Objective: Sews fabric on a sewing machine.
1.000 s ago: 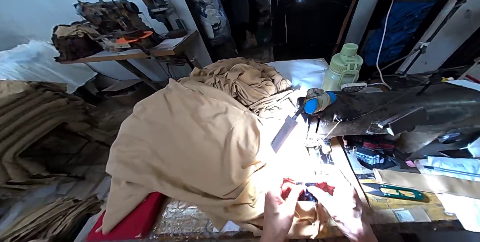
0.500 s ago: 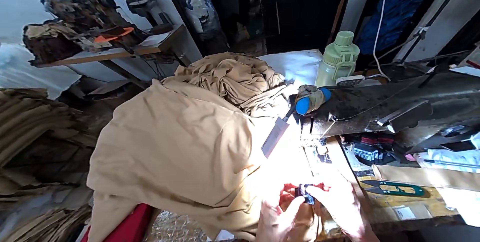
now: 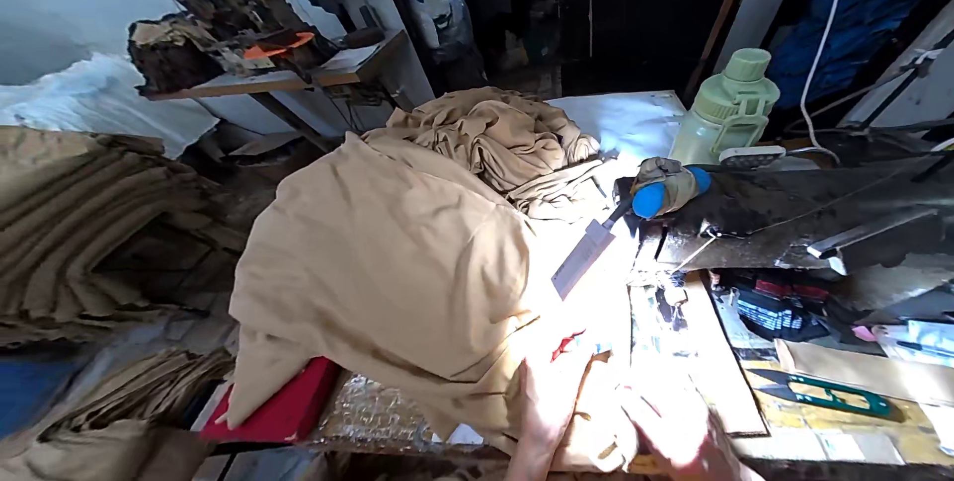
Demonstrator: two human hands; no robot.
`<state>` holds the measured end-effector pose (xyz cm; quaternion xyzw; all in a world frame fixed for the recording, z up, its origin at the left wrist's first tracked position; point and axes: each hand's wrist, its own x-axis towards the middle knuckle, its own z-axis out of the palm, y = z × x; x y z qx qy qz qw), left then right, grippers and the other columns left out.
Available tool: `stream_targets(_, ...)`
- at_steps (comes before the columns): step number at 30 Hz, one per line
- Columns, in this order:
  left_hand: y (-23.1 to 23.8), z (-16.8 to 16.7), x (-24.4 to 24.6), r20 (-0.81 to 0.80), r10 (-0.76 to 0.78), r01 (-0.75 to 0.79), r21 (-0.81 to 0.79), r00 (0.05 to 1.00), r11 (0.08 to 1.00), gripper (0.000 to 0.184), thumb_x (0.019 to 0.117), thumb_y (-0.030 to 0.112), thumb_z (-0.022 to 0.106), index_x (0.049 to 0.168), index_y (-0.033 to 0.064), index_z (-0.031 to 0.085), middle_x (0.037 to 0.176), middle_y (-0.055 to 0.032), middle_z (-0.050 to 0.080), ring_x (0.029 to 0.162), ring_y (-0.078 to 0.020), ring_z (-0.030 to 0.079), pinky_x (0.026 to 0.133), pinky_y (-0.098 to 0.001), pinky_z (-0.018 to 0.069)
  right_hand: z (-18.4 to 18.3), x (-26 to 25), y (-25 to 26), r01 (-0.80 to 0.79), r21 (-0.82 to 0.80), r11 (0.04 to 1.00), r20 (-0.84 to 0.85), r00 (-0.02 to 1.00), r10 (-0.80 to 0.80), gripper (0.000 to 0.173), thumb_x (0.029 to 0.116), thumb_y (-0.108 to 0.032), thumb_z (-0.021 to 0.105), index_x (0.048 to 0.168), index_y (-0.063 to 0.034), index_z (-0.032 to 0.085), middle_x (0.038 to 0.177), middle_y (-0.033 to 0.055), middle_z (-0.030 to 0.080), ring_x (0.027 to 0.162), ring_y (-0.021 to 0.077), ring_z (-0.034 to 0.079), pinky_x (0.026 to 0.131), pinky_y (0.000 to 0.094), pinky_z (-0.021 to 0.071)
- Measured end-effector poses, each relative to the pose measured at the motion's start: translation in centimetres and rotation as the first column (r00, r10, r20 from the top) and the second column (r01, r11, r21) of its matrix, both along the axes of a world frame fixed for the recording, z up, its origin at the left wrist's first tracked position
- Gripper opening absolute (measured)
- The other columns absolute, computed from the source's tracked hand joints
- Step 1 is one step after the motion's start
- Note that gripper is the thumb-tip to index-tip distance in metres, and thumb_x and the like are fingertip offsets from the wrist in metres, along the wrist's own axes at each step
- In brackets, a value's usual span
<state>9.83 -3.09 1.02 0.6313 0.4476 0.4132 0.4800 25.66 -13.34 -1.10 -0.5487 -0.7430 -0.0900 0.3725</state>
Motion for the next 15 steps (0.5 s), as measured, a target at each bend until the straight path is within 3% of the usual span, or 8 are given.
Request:
stream_targets(5,0.6,-0.1,-0.3,-0.12,-0.031,0.038,0.053,0.992,0.998,0.021,0.0898,0.014,0.069,0.108,0.0056,0.076,0.103,-0.0028,0.075,0.096,-0.0067,0.071,0.088,-0.0244,0.0585,1.2,-0.6,-2.5,0.029,-0.089,0.996,0.055,0.998,-0.024,0.016,0.1003,-0.013,0.058,0.104,-0.0181,0.073,0.103,0.0036,0.074,0.099,0.0207,0.065,0.095,0.0368,0.0476)
stream_targets(8,1.6,0.0,-0.9,-0.26,0.048,-0.017,0.119,0.965,0.993,0.021,0.0911,0.017,0.068,0.109,0.0084,0.077,0.104,-0.0032,0.075,0.095,-0.0059,0.07,0.087,-0.0231,0.0577,1.6,0.1,-3.7,0.033,-0.155,0.987,0.097,0.995,-0.018,0.016,0.096,-0.009,0.062,0.097,-0.0158,0.076,0.099,0.005,0.076,0.099,0.0236,0.069,0.093,0.0414,0.0503)
stream_targets(11,1.9,-0.2,-0.7,-0.278,0.113,-0.065,0.175,0.954,0.982,0.019,0.0896,0.015,0.071,0.106,0.0068,0.077,0.101,-0.0048,0.075,0.089,-0.0049,0.07,0.082,-0.0214,0.0572,1.4,0.4,-4.9,0.049,-0.254,0.966,0.08,0.996,-0.03,0.017,0.0938,-0.003,0.062,0.097,-0.01,0.077,0.099,0.0087,0.076,0.098,0.0285,0.07,0.089,0.0466,0.0537)
stream_targets(15,-0.8,1.5,0.1,-0.182,-0.114,0.112,-0.02,0.977,0.993,0.022,0.0923,0.015,0.067,0.11,0.0055,0.075,0.101,-0.0032,0.075,0.088,-0.0059,0.071,0.081,-0.0242,0.0595,2.0,-0.4,-5.2,0.086,-0.301,0.95,0.05,0.996,-0.075,0.017,0.0932,-0.002,0.063,0.097,-0.0078,0.078,0.102,0.0115,0.076,0.1,0.0311,0.07,0.089,0.047,0.0538)
